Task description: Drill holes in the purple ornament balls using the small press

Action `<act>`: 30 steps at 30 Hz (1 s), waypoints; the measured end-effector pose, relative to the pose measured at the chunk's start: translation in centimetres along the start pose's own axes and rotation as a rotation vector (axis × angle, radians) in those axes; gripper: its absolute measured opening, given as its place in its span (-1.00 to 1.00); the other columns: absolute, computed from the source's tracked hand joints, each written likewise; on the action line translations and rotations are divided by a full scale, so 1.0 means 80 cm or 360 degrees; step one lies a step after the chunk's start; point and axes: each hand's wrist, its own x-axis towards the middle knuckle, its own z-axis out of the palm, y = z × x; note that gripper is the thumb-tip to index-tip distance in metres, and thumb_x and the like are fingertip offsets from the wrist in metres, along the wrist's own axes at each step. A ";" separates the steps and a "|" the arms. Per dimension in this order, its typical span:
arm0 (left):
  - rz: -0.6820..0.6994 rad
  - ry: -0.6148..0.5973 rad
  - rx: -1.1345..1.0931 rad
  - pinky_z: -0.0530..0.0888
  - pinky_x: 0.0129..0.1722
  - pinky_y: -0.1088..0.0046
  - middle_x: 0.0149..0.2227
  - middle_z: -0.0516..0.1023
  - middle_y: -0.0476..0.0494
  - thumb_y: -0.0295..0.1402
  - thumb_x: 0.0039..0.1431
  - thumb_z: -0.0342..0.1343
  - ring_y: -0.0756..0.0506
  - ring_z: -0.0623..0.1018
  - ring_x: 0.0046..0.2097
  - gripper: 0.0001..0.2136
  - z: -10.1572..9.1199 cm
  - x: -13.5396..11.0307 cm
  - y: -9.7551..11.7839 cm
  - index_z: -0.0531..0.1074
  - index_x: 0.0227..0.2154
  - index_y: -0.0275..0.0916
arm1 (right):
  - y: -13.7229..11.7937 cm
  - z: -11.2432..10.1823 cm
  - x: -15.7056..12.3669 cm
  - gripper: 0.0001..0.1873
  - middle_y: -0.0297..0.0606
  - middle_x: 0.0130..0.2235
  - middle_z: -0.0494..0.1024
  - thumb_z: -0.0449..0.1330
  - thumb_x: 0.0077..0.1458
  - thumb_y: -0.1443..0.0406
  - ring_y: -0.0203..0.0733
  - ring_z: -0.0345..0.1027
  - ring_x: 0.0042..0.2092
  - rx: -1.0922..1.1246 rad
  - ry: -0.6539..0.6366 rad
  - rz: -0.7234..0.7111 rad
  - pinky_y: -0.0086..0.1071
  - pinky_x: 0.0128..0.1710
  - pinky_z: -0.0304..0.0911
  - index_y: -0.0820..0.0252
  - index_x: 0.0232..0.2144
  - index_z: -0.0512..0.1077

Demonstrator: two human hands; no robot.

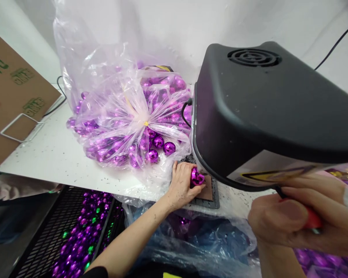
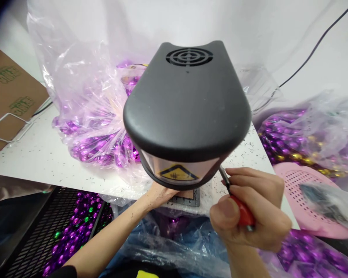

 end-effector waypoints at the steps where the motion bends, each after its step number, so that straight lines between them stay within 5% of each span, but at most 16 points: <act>1: -0.0004 -0.0006 0.0006 0.13 0.38 -0.17 0.03 0.53 -0.25 -0.20 0.18 0.24 -0.33 0.45 0.16 -0.61 0.000 0.000 0.000 0.46 0.06 -0.13 | 0.002 0.002 -0.004 -0.74 -0.32 -0.50 0.36 0.15 0.17 0.19 -0.26 0.42 -0.33 -0.0003 0.0033 -0.0058 -0.30 -0.38 0.29 0.21 -0.49 0.30; 6: -0.0005 -0.0055 0.0048 0.21 0.36 -0.11 0.03 0.53 -0.23 -0.19 0.21 0.22 -0.30 0.46 0.14 -0.64 -0.001 -0.001 0.001 0.46 0.04 -0.13 | 0.003 0.018 -0.017 -0.71 -0.33 -0.47 0.35 0.16 0.22 0.24 -0.36 0.41 -0.31 0.0004 0.0369 -0.0238 -0.38 -0.33 0.24 0.27 -0.49 0.27; 17: 0.0070 0.0054 0.0114 0.14 0.37 -0.22 -0.02 0.52 -0.25 -0.20 0.22 0.19 -0.32 0.46 0.12 -0.64 0.010 -0.003 -0.004 0.41 0.04 -0.14 | -0.004 0.026 -0.022 -0.71 -0.36 -0.45 0.34 0.17 0.23 0.26 -0.42 0.39 -0.29 -0.0013 0.0407 -0.0186 -0.40 -0.28 0.24 0.27 -0.48 0.24; 22: 0.0061 0.0109 -0.0024 0.09 0.39 -0.23 -0.03 0.50 -0.24 -0.23 0.18 0.24 -0.30 0.46 0.09 -0.63 0.012 -0.003 -0.004 0.38 0.03 -0.15 | -0.017 0.021 -0.027 -0.66 -0.33 -0.47 0.36 0.13 0.24 0.25 -0.35 0.41 -0.28 -0.0106 0.0233 0.0022 -0.36 -0.30 0.24 0.30 -0.54 0.22; 30: 0.0049 0.0091 -0.0081 0.05 0.41 -0.22 -0.03 0.49 -0.23 -0.25 0.16 0.26 -0.30 0.46 0.09 -0.61 0.013 -0.003 -0.006 0.38 0.04 -0.15 | -0.015 0.028 -0.039 -0.61 -0.30 -0.52 0.37 0.10 0.25 0.21 -0.31 0.39 -0.36 -0.0210 0.0347 0.0020 -0.34 -0.37 0.23 0.26 -0.56 0.15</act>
